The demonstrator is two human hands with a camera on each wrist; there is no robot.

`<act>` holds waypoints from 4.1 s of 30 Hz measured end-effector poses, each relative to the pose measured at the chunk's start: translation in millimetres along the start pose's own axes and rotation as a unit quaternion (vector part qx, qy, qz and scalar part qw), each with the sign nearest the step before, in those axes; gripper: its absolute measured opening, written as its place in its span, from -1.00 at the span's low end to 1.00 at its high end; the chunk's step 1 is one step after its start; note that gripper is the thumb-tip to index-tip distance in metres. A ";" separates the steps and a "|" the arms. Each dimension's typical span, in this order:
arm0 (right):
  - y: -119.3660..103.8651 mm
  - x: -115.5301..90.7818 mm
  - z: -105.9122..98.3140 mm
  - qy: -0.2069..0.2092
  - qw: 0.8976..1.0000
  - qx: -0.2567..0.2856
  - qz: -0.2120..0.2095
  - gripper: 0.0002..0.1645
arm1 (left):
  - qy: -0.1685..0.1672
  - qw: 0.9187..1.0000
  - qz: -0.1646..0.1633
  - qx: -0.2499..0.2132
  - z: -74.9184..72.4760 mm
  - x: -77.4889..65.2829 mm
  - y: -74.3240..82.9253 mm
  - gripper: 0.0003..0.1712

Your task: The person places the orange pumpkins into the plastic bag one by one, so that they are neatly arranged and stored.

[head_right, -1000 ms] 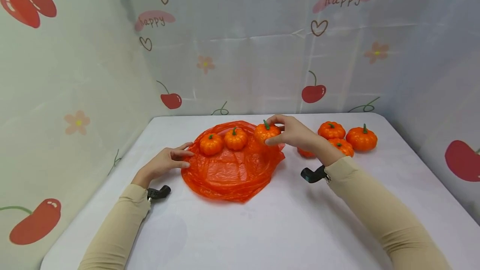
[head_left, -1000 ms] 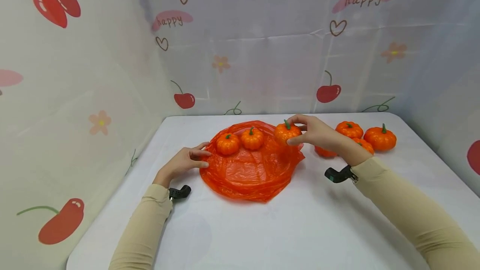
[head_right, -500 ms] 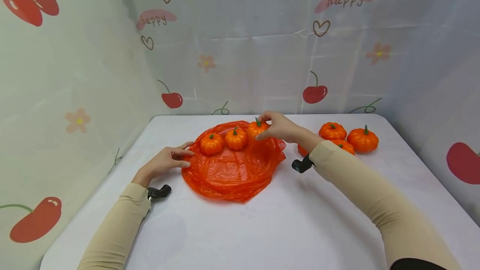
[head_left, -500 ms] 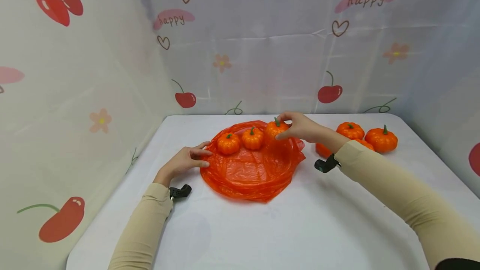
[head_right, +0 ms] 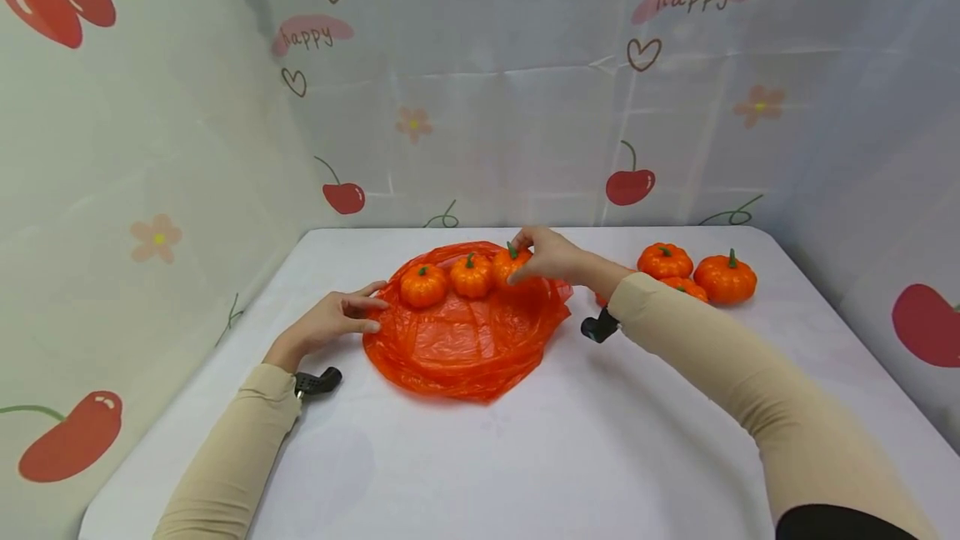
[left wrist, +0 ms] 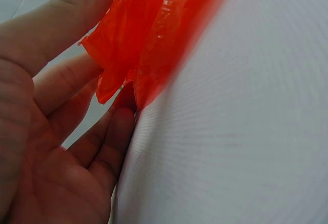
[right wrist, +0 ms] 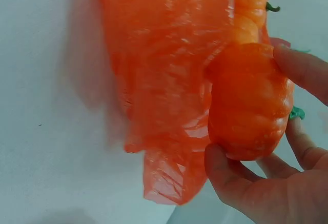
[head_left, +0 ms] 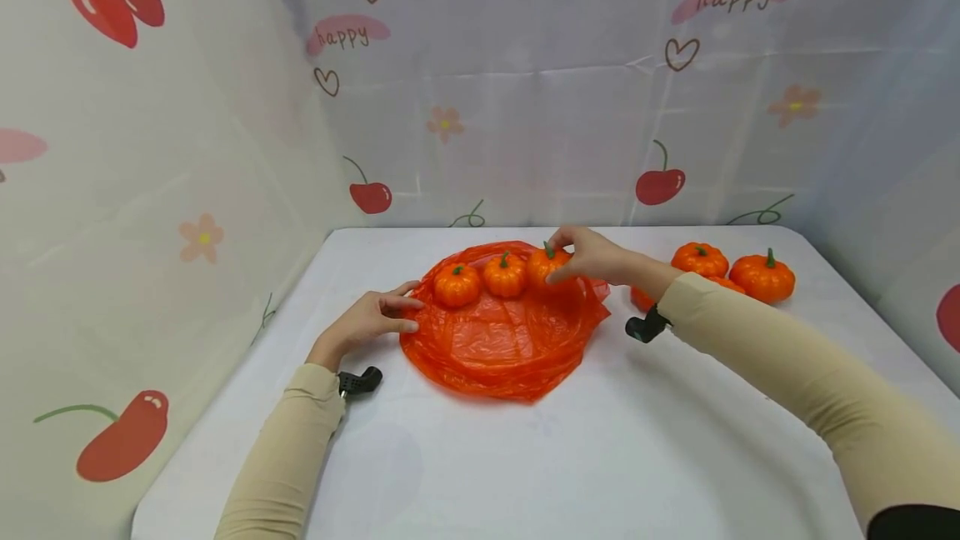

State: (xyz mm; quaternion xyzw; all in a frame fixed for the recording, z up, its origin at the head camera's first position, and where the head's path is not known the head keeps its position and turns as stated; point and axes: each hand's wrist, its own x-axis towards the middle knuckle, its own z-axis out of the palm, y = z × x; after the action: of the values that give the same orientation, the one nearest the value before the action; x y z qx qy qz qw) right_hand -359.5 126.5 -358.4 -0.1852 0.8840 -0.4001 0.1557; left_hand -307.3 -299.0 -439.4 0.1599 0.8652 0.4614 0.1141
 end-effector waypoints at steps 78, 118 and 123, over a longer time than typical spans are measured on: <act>27.3 -103.8 -45.9 0.109 0.994 -0.006 -0.026 -0.26 | 0.010 1.000 -0.003 -0.004 -0.2 2.1 -2.5 -0.48; 143.0 -164.3 -77.3 0.170 0.981 -0.056 0.074 -0.07 | 0.010 1.000 -0.004 -0.008 0.5 2.3 -2.2 -0.47; 147.7 -165.5 -74.8 0.161 0.981 -0.070 0.078 -0.04 | 0.008 1.000 -0.001 0.000 0.9 1.2 -1.7 -0.46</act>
State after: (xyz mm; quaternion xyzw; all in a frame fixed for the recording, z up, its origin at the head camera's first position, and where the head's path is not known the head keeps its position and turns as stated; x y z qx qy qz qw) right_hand -275.1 340.2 -403.1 -0.0591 0.9350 -0.3485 0.0286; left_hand -308.5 -298.8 -441.4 0.1554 0.8663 0.4624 0.1076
